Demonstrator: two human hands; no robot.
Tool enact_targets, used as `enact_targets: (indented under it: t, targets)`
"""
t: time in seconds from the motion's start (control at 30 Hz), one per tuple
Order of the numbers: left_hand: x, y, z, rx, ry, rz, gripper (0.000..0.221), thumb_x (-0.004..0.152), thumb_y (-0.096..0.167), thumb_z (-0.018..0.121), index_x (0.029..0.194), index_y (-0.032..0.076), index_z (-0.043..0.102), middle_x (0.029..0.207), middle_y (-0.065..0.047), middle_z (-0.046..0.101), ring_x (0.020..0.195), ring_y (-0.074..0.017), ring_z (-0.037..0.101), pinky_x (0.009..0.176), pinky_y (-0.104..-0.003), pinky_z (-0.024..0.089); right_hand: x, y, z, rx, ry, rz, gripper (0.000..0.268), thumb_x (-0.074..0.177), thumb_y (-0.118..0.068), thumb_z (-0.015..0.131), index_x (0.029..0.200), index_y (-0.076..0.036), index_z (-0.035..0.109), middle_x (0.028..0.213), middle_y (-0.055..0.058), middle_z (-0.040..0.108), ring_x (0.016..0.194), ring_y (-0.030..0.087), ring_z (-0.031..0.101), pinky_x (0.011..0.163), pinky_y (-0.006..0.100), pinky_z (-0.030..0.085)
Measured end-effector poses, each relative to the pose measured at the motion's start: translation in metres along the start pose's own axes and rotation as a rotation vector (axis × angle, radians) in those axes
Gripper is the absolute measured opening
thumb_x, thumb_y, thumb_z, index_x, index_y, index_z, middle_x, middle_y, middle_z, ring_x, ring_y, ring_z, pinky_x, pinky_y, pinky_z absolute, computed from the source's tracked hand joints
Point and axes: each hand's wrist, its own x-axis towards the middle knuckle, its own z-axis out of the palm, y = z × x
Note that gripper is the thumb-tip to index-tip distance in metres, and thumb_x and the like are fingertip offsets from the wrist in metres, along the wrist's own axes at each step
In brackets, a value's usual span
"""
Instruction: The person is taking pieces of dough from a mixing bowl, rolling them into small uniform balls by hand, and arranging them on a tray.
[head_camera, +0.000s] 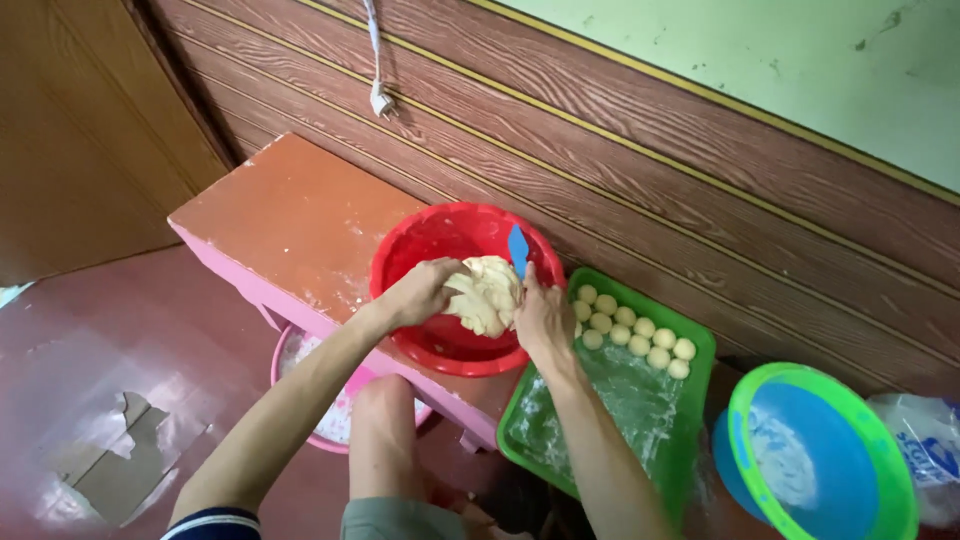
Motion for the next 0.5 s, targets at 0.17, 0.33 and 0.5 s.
enact_targets:
  t: [0.17,0.33,0.5]
  targets:
    - [-0.023,0.036,0.010,0.465,-0.164,0.055,0.049,0.086,0.005,0.066,0.132,0.021,0.060,0.119,-0.014,0.063,0.096,-0.0413,0.073,0.085,-0.049,0.063,-0.005,0.000,0.002,-0.033,-0.019,0.081,0.061,0.094,-0.026,0.054,0.153,-0.010,0.047,0.116,0.024,0.073,0.116,0.038,0.065,0.089,0.055,0.058]
    - [-0.045,0.044,0.013,0.227,-0.129,-0.146,0.050,0.085,0.009,0.060,0.133,0.025,0.064,0.122,-0.018,0.060,0.097,-0.0485,0.071,0.086,-0.053,0.062,0.006,0.007,0.011,-0.035,0.001,0.079,0.058,0.096,-0.034,0.057,0.150,-0.014,0.052,0.114,0.022,0.073,0.115,0.035,0.066,0.087,0.052,0.059]
    - [-0.044,0.044,0.019,0.119,-0.017,-0.274,0.042,0.081,0.026,0.082,0.121,0.025,0.068,0.118,-0.008,0.060,0.111,-0.0385,0.068,0.092,-0.047,0.061,0.035,0.033,0.051,-0.010,0.086,-0.016,0.059,0.094,-0.029,0.061,0.150,-0.015,0.052,0.101,0.017,0.077,0.106,0.035,0.068,0.088,0.053,0.057]
